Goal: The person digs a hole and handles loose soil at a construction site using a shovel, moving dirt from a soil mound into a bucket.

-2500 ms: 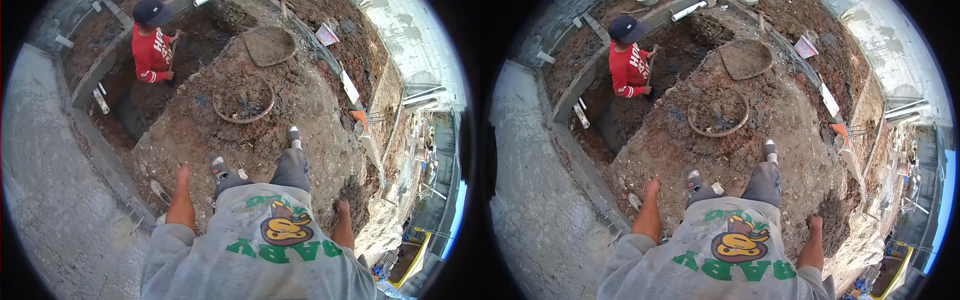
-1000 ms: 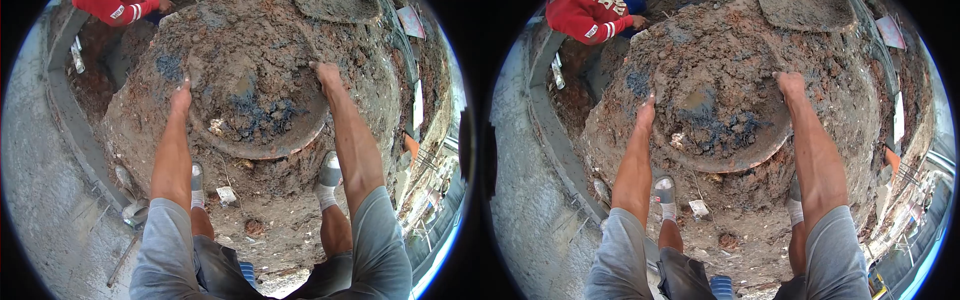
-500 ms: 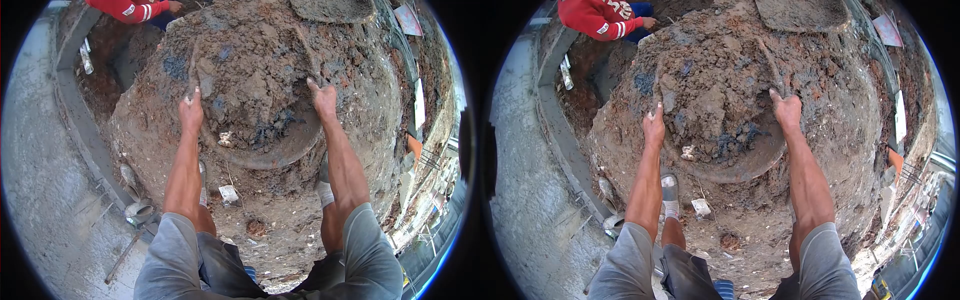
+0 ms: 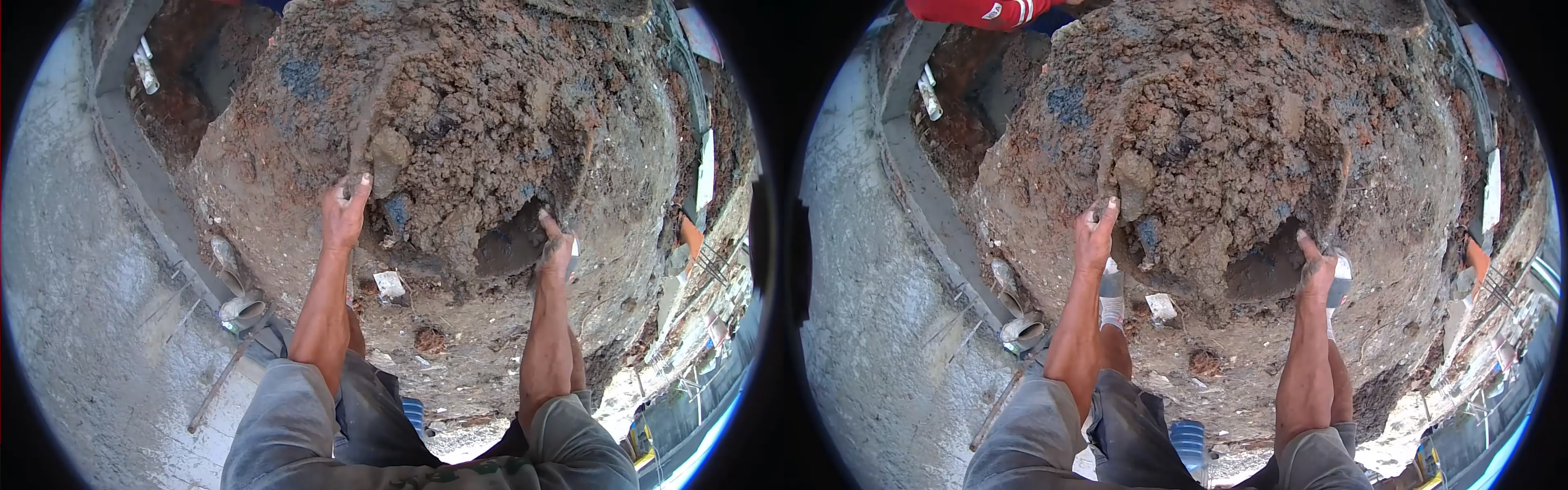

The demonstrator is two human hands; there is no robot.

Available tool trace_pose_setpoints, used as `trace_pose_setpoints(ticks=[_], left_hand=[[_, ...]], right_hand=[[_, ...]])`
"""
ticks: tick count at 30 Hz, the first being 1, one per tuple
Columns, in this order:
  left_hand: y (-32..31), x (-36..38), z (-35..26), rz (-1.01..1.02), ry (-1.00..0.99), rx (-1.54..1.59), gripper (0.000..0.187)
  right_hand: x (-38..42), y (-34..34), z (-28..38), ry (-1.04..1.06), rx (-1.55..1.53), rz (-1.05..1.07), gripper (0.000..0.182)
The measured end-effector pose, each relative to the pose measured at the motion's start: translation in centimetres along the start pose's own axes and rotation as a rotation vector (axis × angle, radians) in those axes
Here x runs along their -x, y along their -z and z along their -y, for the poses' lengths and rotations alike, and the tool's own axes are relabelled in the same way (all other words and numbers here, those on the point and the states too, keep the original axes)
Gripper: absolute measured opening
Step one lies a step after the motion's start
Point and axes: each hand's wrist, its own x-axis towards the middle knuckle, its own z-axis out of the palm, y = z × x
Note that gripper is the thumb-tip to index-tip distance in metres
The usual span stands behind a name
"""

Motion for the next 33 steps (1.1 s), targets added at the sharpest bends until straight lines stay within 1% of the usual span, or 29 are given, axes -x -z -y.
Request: trace_pose_setpoints(ticks=[2,3,4,6,8,9,10,11,12,14,15,16,18,19,20,21,22,24,25,26,27,28,29,30,31,32,33], left_hand=[[-0.5,-0.3,-0.1,0.037,-0.029,-0.031,0.036],[-0.7,-0.2,0.2,0.01,-0.048,-0.086,0.036],[-1.0,-0.3,0.6,-0.022,-0.074,-0.137,0.036],[-1.6,-0.8,1.8,-0.049,-0.069,-0.146,0.036],[-0.8,-0.5,2.4,0.045,-0.038,-0.156,0.038],[-1.1,-0.1,2.5,0.001,-0.032,-0.058,0.04],[-1.0,0.4,2.1,0.01,0.032,-0.072,0.042],[-2.2,0.8,5.6,-0.134,-0.033,-0.191,0.043],[-2.0,1.3,4.6,-0.087,-0.031,-0.176,0.044],[-1.3,3.2,1.6,0.032,0.101,0.061,0.043],[-0.8,3.5,0.5,0.028,0.089,0.07,0.043],[0.5,3.8,-0.2,0.026,0.063,0.058,0.043],[3.0,6.2,-1.0,0.018,0.075,0.04,0.042],[3.6,6.8,-1.9,0.025,0.131,0.007,0.039],[4.4,7.3,-2.6,0.037,0.182,-0.025,0.037],[5.2,8.0,-2.5,0.071,0.235,0.009,0.037],[6.2,8.7,-3.1,0.068,0.209,0.027,0.037],[8.6,10.8,-4.2,0.039,0.152,0.003,0.047],[11.2,11.6,-7.2,0.094,0.208,-0.057,0.05],[12.6,12.2,-6.6,0.114,0.181,-0.046,0.05],[13.3,12.3,-5.2,0.102,0.133,-0.03,0.048],[14.3,12.6,-4.8,0.101,0.085,-0.019,0.046],[17.9,13.7,-10.0,0.208,0.103,0.065,0.041],[20.1,13.8,-11.0,0.224,0.049,-0.015,0.034],[20.6,14.6,-11.4,0.235,-0.04,0.094,0.031],[21.7,15.8,-13.9,0.253,0.01,0.053,0.03],[21.7,16.3,-13.7,0.269,-0.016,0.098,0.032]], right_hand=[[-1.1,0.7,-1.7,0.065,0.031,-0.054,0.033],[-1.0,0.7,-1.9,0.047,0.085,-0.099,0.032],[-0.7,0.4,-1.6,0.06,0.077,-0.105,0.032],[-0.2,-0.4,-0.9,0.073,0.001,-0.054,0.047],[-0.6,0.3,-1.2,0.061,-0.017,-0.004,0.047],[-0.6,0.5,-1.2,-0.036,-0.021,-0.004,0.047],[-0.3,0.0,-1.1,-0.128,-0.027,-0.001,0.047],[0.8,-0.6,-0.1,-0.099,-0.027,0.009,0.046],[1.0,-0.6,-0.5,-0.09,-0.036,0.024,0.046],[1.3,1.1,-1.2,-0.017,0.062,0.011,0.043],[2.8,0.8,-0.4,0.077,-0.023,0.059,0.042],[3.8,0.5,0.1,0.085,-0.03,0.068,0.042],[6.7,1.2,1.1,-0.161,0.006,0.049,0.041],[10.0,-0.2,4.2,-0.172,0.007,0.031,0.039],[11.3,-0.1,4.7,-0.16,0.007,0.045,0.039],[12.6,0.7,5.0,-0.165,0.052,0.011,0.039],[14.1,0.8,5.8,-0.154,0.085,-0.024,0.039],[17.9,1.0,6.9,-0.07,0.08,0.005,0.04],[19.3,1.4,6.6,-0.099,0.074,0.007,0.04],[20.8,2.0,6.2,-0.125,0.054,-0.004,0.041],[22.2,3.0,5.5,-0.147,0.109,-0.035,0.04],[24.3,3.0,5.4,-0.123,0.07,-0.075,0.04],[26.6,2.6,5.4,-0.063,0.063,-0.049,0.039],[29.6,1.8,6.6,-0.049,0.032,-0.035,0.036],[32.5,1.0,7.8,-0.035,0.001,-0.019,0.035],[36.0,0.0,10.2,-0.064,-0.063,-0.036,0.034],[35.7,1.7,8.5,-0.099,-0.177,0.022,0.032]])
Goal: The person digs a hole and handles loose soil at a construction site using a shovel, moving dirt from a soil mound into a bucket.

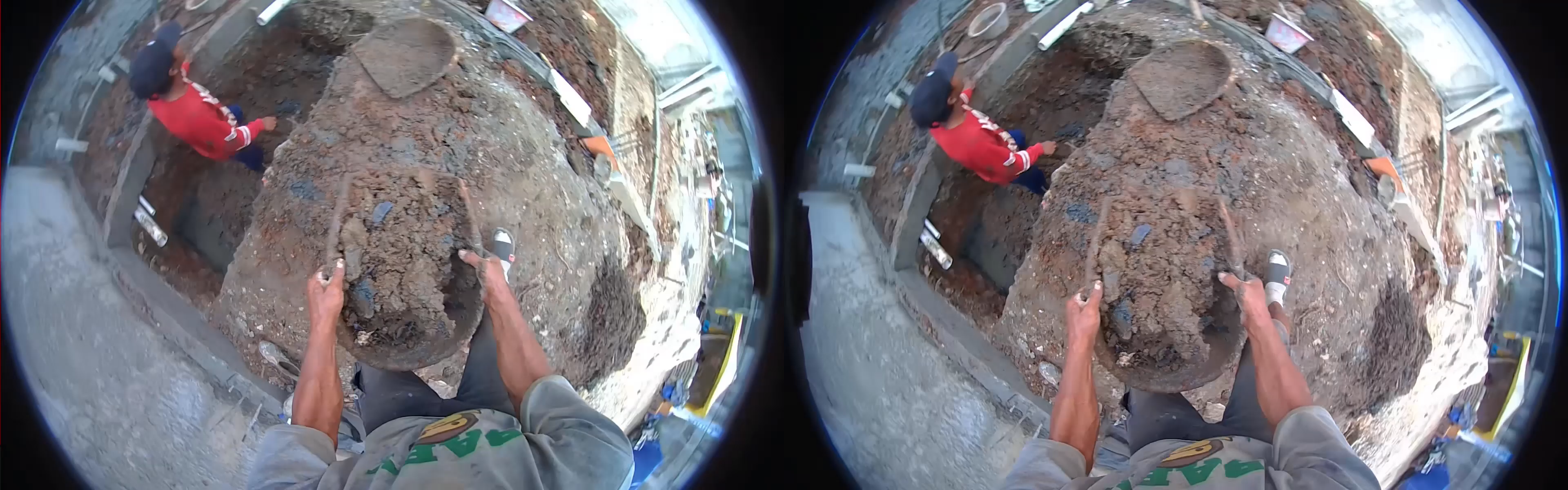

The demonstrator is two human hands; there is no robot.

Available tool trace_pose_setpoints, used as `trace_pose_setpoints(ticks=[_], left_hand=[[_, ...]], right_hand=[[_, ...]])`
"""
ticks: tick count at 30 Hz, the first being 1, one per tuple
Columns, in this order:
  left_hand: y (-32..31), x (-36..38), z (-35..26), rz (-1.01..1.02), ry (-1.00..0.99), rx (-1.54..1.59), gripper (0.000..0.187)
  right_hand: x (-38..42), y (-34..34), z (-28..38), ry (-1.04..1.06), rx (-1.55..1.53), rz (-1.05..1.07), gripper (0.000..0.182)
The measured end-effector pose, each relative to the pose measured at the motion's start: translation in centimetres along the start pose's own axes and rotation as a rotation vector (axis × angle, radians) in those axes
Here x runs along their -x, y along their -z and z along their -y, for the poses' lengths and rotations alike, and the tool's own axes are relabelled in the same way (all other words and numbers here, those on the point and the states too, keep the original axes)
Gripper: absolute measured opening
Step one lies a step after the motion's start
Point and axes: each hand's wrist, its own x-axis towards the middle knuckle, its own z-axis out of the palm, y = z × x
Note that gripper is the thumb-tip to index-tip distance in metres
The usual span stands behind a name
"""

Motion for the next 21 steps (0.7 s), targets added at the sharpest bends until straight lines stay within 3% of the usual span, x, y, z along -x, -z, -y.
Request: trace_pose_setpoints(ticks=[1,2,3,4,5,10,11,12,15,17,18,19,21], left_hand=[[-0.1,1.6,-2.3,0.007,0.023,-0.105,0.034],[-0.2,3.1,-4.2,0.071,0.115,-0.149,0.053],[-0.7,3.6,-3.3,0.008,0.071,-0.17,0.061],[-0.8,2.7,-5.8,0.075,0.1,-0.206,0.065],[0.7,2.3,-4.1,-0.095,-0.07,-0.259,0.047],[7.1,2.3,-5.5,0.13,-0.307,-0.373,0.041],[-4.1,3.1,-4.4,0.216,-0.282,-0.36,0.041],[-2.1,3.7,-4.9,0.221,-0.271,-0.429,0.041],[-5.4,5.9,-3.8,0.288,-0.292,-0.448,0.042],[-9.8,8.3,-2.7,0.362,-0.278,-0.461,0.046],[-16.7,11.4,-2.0,0.303,-0.269,-0.524,0.048],[-18.7,13.7,-1.6,0.227,-0.284,-0.582,0.051],[-22.5,17.5,-0.6,0.57,-0.201,-0.512,0.062]], right_hand=[[-0.1,1.9,-1.0,-0.036,0.074,-0.05,0.031],[3.1,1.5,0.6,0.024,0.223,-0.199,0.034],[3.2,3.0,-0.1,-0.01,0.239,-0.171,0.038],[0.5,2.1,-1.6,0.045,0.082,-0.135,0.038],[1.4,1.2,-3.2,0.032,0.052,-0.111,0.037],[4.4,-2.9,-9.5,0.018,-0.088,-0.022,0.046],[0.3,7.0,-8.0,0.002,-0.088,-0.111,0.046],[2.0,5.6,-9.8,0.011,-0.112,-0.151,0.047],[4.0,9.6,-11.7,0.008,-0.15,-0.24,0.053],[5.8,15.3,-12.1,0.015,-0.135,-0.313,0.063],[7.3,22.7,-9.4,-0.053,-0.138,-0.285,0.063],[8.3,25.5,-10.4,-0.034,-0.158,-0.296,0.063],[8.4,30.8,-14.0,-0.028,-0.248,-0.361,0.063]])
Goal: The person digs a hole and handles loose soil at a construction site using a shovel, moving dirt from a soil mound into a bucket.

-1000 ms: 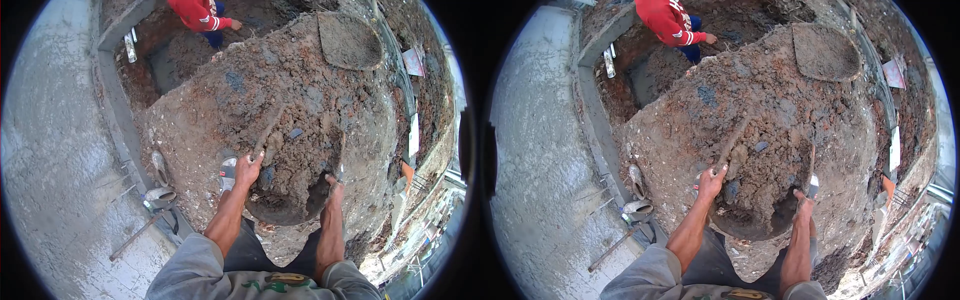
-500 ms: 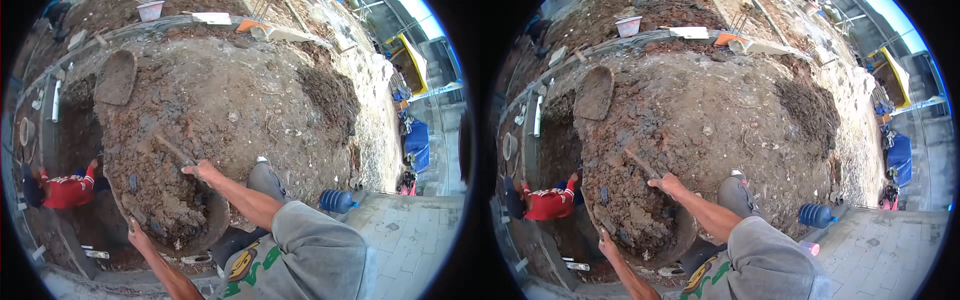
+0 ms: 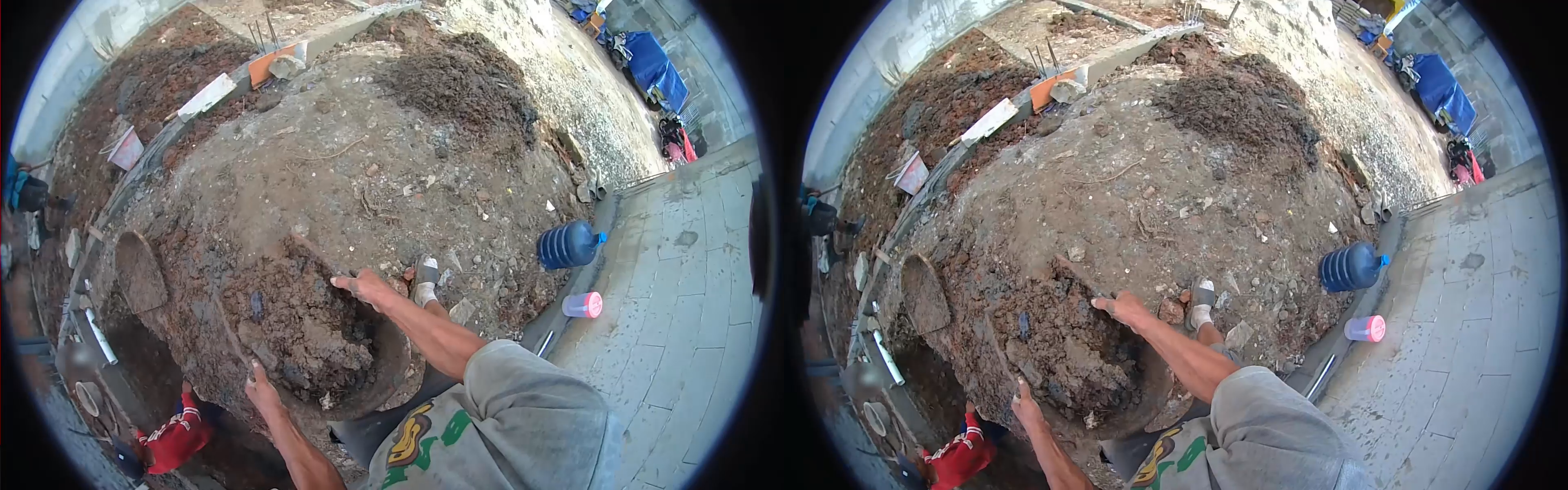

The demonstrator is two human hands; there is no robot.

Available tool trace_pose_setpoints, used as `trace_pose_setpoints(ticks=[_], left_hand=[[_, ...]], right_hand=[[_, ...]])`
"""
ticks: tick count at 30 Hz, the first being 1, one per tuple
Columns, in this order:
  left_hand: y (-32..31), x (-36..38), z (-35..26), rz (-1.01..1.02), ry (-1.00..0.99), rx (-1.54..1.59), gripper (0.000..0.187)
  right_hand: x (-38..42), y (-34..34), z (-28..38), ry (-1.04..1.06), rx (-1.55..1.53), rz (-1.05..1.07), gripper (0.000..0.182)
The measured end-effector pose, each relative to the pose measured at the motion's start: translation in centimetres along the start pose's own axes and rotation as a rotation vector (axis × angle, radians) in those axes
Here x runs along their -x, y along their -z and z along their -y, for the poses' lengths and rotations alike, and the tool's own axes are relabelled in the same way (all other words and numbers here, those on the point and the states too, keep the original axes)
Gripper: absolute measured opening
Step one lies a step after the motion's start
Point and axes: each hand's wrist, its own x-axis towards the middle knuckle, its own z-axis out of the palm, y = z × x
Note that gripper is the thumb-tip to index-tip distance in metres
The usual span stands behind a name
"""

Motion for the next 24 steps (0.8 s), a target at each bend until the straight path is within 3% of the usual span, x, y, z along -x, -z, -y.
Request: trace_pose_setpoints(ticks=[1,3,5,8,11,12,13,15,17,19,21,22,24], left_hand=[[-3.0,0.1,0.0,-0.081,0.011,-0.072,0.061],[-10.9,0.4,-2.2,-0.14,-0.019,-0.151,0.06],[-18.0,3.3,-8.2,0.12,0.02,-0.216,0.062],[-29.5,6.1,-9.4,0.173,0.008,-0.258,0.066],[-39.9,8.4,-12.1,0.399,-0.013,-0.26,0.064],[-43.5,10.2,-12.9,0.337,-0.011,-0.368,0.063],[-46.6,12.1,-14.0,0.365,-0.062,-0.413,0.059],[-52.1,14.0,-15.6,0.615,-0.055,-0.451,0.054],[-57.6,17.0,-18.0,0.719,-0.111,-0.42,0.051],[-62.7,19.1,-20.9,0.852,-0.107,-0.389,0.052],[-68.2,20.8,-23.1,0.839,-0.085,-0.477,0.053],[-70.9,21.6,-24.5,0.815,-0.062,-0.55,0.054],[-75.4,23.3,-28.5,0.871,0.038,-0.559,0.055]], right_hand=[[-0.5,2.7,-0.5,0.018,-0.031,-0.003,0.063],[-1.6,9.3,-1.7,0.178,-0.022,-0.256,0.063],[-2.1,17.1,-2.7,0.008,-0.099,-0.216,0.066],[-2.0,29.1,-4.4,-0.086,-0.173,-0.298,0.072],[-1.4,39.0,-5.9,-0.129,-0.236,-0.507,0.078],[-0.4,42.4,-6.1,-0.168,-0.246,-0.536,0.079],[0.0,45.4,-7.1,-0.158,-0.275,-0.613,0.072],[3.6,51.8,-5.9,-0.146,-0.363,-0.681,0.058],[4.7,58.1,-6.6,-0.183,-0.342,-0.734,0.063],[6.5,64.4,-5.2,-0.233,-0.341,-0.713,0.066],[6.0,71.3,-6.6,-0.32,-0.334,-0.766,0.057],[7.5,73.5,-3.8,-0.266,-0.365,-0.682,0.052],[8.4,78.3,-0.1,-0.364,-0.473,-0.629,0.048]])
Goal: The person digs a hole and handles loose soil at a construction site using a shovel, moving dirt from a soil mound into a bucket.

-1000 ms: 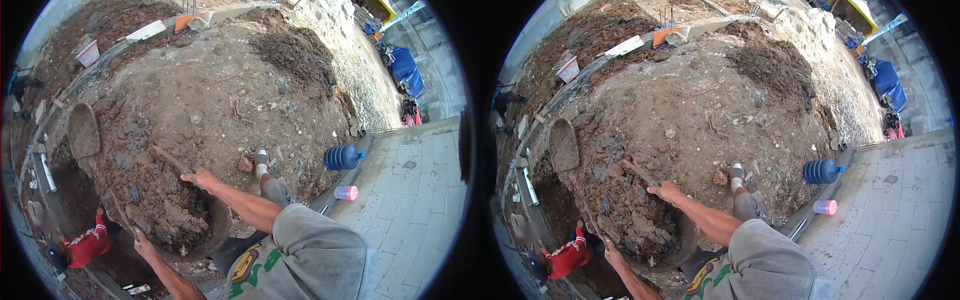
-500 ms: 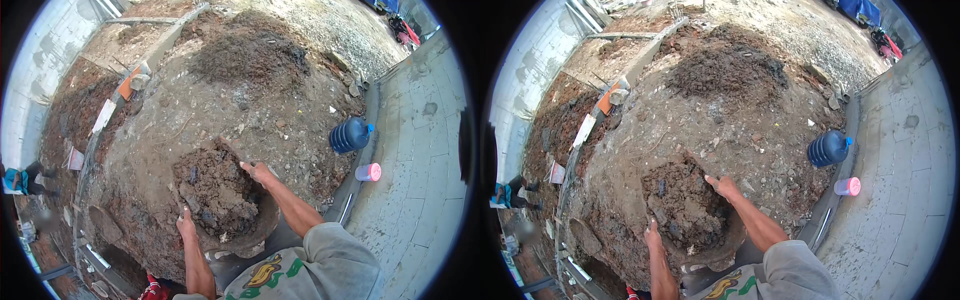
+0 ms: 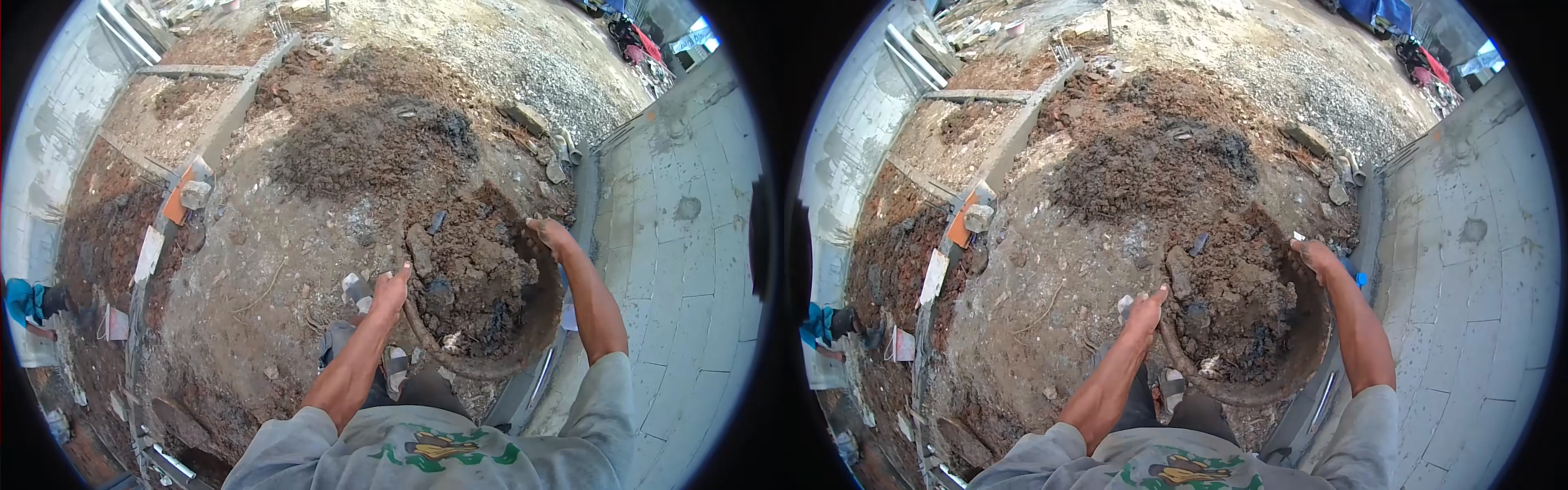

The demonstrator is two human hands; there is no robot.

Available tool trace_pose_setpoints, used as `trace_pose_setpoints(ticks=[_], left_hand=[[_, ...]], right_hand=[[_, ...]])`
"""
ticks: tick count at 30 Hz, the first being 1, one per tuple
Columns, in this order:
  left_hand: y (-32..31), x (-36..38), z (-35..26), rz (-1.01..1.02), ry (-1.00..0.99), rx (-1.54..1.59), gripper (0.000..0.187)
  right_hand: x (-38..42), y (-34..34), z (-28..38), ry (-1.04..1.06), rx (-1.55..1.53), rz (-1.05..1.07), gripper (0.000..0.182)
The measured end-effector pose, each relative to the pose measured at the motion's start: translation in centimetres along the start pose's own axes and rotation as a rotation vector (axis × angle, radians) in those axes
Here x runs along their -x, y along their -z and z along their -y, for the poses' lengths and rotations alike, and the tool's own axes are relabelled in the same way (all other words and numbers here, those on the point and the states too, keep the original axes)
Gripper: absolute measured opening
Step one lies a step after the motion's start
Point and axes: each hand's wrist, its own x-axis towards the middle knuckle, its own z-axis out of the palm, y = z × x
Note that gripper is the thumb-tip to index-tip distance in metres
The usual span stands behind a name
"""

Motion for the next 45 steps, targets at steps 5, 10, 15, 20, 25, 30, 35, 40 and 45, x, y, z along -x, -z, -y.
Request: trace_pose_setpoints(ticks=[5,10,15,20,25,30,35,40,45], left_hand=[[-1.8,-9.5,-11.7,0.36,0.046,0.064,0.045],[-3.4,-29.5,-18.4,0.326,0.267,0.84,0.037],[-2.7,-37.7,-16.4,-0.41,0.026,0.198,0.063],[6.7,-41.7,-4.9,-0.721,0.203,0.323,0.033],[5.1,-32.6,-4.4,-1.06,-0.187,-0.291,0.031],[7.8,-27.1,3.8,-0.954,-0.05,-0.159,0.036],[6.3,-23.0,2.9,-0.993,0.091,-0.284,0.035],[9.0,-25.1,9.8,-0.997,0.226,-0.382,0.032],[11.8,-30.9,4.8,-0.813,0.326,-0.338,0.03]], right_hand=[[-6.7,4.6,15.2,0.045,0.324,-0.157,0.048],[-23.8,7.4,27.6,-0.032,0.146,0.114,0.061],[-36.0,2.2,16.4,0.077,-0.285,0.012,0.059],[-43.0,-5.5,10.7,0.025,-0.025,0.095,0.059],[-50.5,-6.0,13.9,0.3,0.343,-0.066,0.062],[-47.6,-1.6,23.3,0.393,0.569,0.007,0.049],[-51.2,-4.6,29.6,0.714,0.686,0.006,0.042],[-51.0,-12.5,38.8,0.739,0.949,-0.068,0.036],[-61.0,-20.6,44.7,1.003,1.243,-0.154,0.025]])
